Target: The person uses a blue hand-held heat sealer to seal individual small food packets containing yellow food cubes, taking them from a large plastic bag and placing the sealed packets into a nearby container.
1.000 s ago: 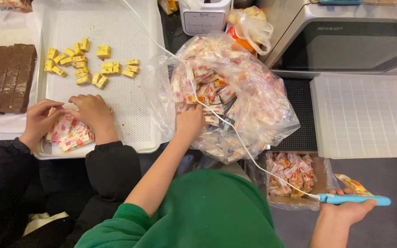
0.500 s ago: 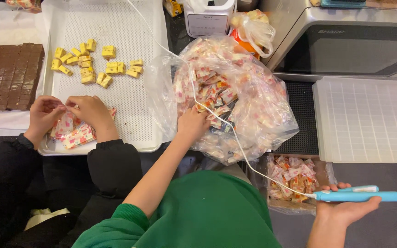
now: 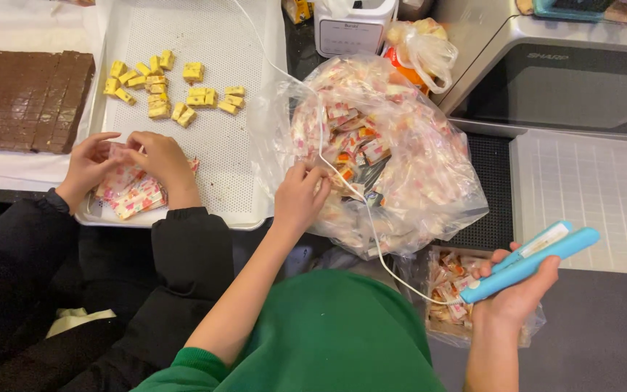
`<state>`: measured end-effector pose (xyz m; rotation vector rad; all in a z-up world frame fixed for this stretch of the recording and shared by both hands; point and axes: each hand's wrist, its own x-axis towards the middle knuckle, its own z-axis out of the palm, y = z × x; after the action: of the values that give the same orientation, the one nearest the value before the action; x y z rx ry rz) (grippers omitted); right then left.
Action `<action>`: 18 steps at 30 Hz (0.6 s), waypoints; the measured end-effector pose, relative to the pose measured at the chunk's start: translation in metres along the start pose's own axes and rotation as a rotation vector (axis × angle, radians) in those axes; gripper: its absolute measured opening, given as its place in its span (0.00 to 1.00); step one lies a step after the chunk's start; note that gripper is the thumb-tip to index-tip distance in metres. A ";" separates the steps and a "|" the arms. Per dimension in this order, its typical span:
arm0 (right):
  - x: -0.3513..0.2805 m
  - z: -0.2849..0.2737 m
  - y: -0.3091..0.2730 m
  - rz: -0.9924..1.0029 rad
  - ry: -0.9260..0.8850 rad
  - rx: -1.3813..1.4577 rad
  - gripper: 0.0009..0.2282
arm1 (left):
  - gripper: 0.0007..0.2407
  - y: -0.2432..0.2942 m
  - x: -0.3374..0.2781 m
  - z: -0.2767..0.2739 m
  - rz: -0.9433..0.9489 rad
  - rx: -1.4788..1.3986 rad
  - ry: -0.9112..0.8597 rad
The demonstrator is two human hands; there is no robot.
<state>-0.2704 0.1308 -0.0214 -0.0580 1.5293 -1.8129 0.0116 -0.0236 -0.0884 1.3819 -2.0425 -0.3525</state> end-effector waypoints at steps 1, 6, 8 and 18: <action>-0.002 0.006 -0.001 0.002 -0.007 -0.001 0.22 | 0.02 0.007 0.005 -0.014 -0.004 0.004 0.004; 0.005 0.019 0.021 -0.093 -0.315 -0.210 0.24 | 0.05 0.026 0.015 -0.054 -0.284 -0.757 0.119; -0.001 0.031 0.027 -0.047 -0.439 -0.213 0.24 | 0.05 0.036 0.016 -0.059 -0.288 -0.785 0.117; -0.058 0.094 0.033 -0.014 -0.794 -0.266 0.20 | 0.11 0.084 -0.003 -0.071 -0.264 -0.810 -0.090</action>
<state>-0.1667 0.0847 0.0011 -0.8145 1.1583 -1.3261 -0.0037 0.0234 0.0106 1.1048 -1.4878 -1.2160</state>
